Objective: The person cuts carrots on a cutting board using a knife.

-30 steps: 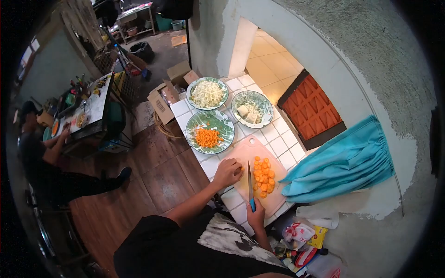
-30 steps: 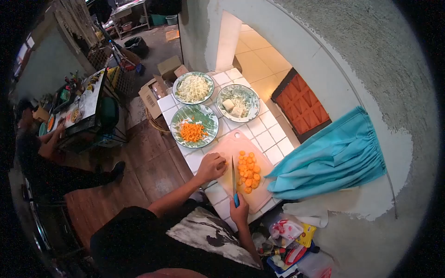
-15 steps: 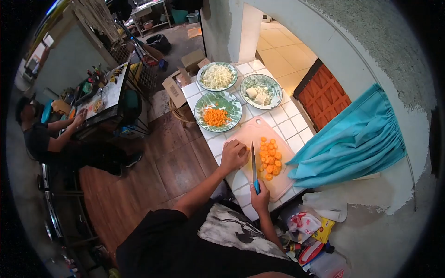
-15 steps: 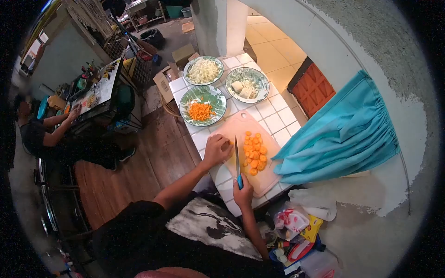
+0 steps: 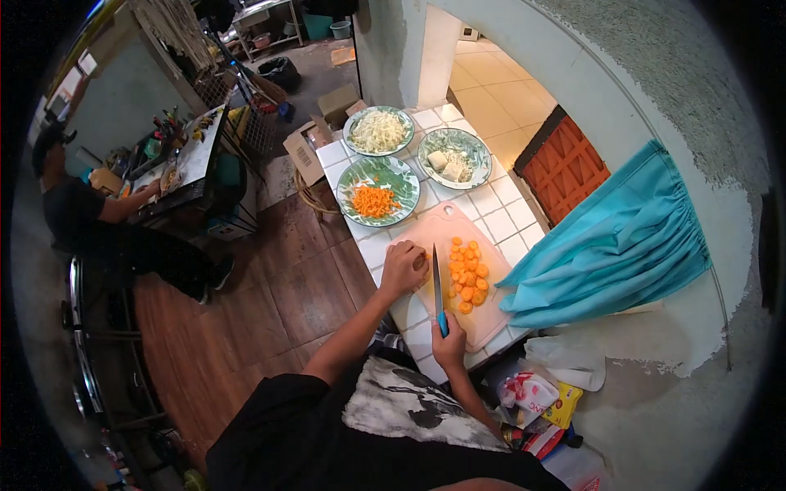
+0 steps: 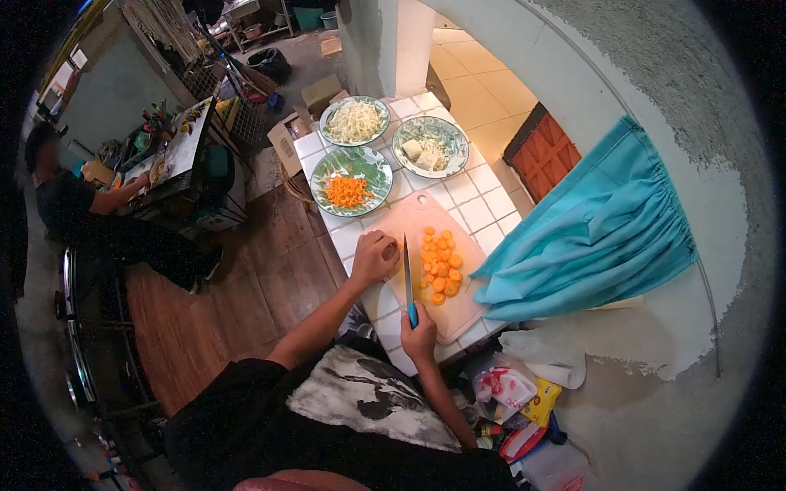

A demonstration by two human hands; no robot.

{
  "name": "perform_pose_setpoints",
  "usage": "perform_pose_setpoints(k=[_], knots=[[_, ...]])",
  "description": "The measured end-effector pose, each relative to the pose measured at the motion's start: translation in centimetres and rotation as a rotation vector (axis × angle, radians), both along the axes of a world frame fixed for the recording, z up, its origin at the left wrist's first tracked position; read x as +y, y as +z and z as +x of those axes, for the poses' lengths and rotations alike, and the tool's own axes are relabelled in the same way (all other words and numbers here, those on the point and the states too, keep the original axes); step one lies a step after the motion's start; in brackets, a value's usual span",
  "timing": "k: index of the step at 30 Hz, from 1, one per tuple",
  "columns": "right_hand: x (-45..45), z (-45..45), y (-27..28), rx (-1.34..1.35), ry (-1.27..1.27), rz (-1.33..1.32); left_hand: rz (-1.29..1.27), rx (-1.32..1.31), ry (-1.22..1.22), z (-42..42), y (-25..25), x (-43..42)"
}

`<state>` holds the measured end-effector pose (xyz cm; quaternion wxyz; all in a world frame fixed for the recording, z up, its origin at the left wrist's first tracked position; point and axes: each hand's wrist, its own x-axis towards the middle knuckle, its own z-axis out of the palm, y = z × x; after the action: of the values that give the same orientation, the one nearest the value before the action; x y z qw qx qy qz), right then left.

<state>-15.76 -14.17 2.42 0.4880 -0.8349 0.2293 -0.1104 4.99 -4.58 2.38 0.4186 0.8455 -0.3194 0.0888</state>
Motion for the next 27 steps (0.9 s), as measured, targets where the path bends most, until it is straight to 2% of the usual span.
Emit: perform_pose_setpoints(k=[5, 7, 10, 12, 13, 15, 16, 18, 25, 27], knots=[[-0.6, -0.1, 0.4, -0.058, 0.025, -0.002, 0.050, -0.019, 0.023, -0.3, 0.1, 0.0], [-1.4, -0.2, 1.1, -0.020, 0.095, 0.113, 0.057, -0.014, 0.043, -0.5, 0.3, 0.0], [-3.2, -0.4, 0.2, 0.046, 0.099, 0.121, 0.057, -0.018, 0.106, -1.6, 0.2, 0.5], [-4.7, -0.4, -0.8, 0.033, 0.094, 0.184, 0.039, -0.036, 0.146, -2.5, 0.3, 0.7], [-5.5, -0.6, 0.0, 0.153, 0.060, 0.431, 0.062, -0.013, 0.167, -3.2, 0.4, 1.1], [-6.1, -0.4, -0.2, 0.121, 0.022, 0.463, 0.084, -0.013, 0.198, -3.7, 0.7, 1.5], [-6.3, -0.2, 0.4, 0.157, 0.080, 0.313, 0.079, -0.015, 0.197, -3.8, 0.6, 1.7], [-6.1, -0.2, -0.5, -0.022, 0.160, 0.001, 0.049, 0.009, 0.179, -3.8, 0.3, 1.8], [-3.7, -0.5, 3.6, 0.173, 0.233, -0.094, 0.016, 0.005, 0.194, -3.6, 0.4, 1.7], [-3.1, -0.9, 3.7, 0.132, 0.261, -0.088, 0.013, 0.026, 0.195, -3.6, 0.3, 1.9]])
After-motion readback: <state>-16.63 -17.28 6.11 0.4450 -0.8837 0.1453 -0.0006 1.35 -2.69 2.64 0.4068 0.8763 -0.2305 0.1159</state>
